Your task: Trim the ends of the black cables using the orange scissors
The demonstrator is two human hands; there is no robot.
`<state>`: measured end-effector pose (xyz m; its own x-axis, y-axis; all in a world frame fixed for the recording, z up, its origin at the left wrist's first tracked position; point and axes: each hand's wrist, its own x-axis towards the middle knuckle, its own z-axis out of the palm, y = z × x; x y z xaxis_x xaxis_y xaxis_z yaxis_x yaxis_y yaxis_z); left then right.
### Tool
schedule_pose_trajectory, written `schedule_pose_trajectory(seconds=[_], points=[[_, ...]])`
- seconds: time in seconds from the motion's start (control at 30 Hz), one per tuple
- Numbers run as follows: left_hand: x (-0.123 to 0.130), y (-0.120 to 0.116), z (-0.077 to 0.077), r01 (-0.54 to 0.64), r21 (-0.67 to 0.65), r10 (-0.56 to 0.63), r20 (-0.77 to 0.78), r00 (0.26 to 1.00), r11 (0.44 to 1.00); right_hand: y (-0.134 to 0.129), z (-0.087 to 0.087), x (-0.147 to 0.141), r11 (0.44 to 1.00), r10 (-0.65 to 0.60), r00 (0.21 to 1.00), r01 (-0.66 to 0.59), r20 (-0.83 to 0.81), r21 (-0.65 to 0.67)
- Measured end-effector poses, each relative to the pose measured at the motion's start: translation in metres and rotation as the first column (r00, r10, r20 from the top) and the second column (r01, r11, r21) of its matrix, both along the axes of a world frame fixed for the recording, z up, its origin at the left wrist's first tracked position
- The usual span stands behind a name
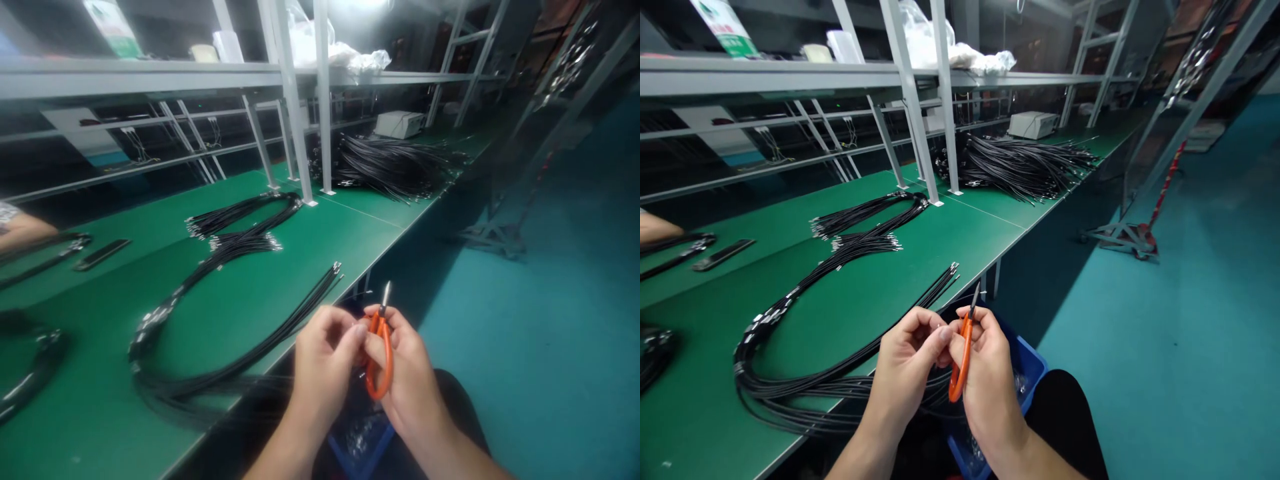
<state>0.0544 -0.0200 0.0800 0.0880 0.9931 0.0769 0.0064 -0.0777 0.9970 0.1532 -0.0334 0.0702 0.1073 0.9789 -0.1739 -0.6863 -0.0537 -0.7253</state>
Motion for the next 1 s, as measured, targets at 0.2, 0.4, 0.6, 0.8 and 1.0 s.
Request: schedule_pose_trajectory(seconds=[0.2,0.4,0.6,0.8,1.0], points=[[-0.008,0.007,0.000,0.172,-0.032,-0.156,0.286,0.945,0.985,0.002,0.003,0.004,0.999,0.037,0.998,-0.036,-0.043,0.023],[-0.009,0.007,-0.001,0.190,-0.091,-0.139,0.394,0.908,0.978,0.004,0.002,0.005,0.997,0.068,0.995,-0.066,-0.067,0.035],[-0.006,0.009,-0.002,0.240,-0.054,-0.195,0.430,0.882,0.969,0.006,0.001,0.005,0.998,0.062,0.994,-0.059,-0.092,0.029],[-0.016,0.009,-0.004,-0.001,0.113,-0.011,0.108,0.994,0.994,0.008,0.004,0.006,0.997,0.076,0.990,-0.075,-0.120,0.020],[-0.019,0.005,0.007,0.040,0.652,0.353,-0.460,0.815,0.757,0.008,0.007,0.002,0.997,0.076,0.990,-0.072,-0.115,0.035]])
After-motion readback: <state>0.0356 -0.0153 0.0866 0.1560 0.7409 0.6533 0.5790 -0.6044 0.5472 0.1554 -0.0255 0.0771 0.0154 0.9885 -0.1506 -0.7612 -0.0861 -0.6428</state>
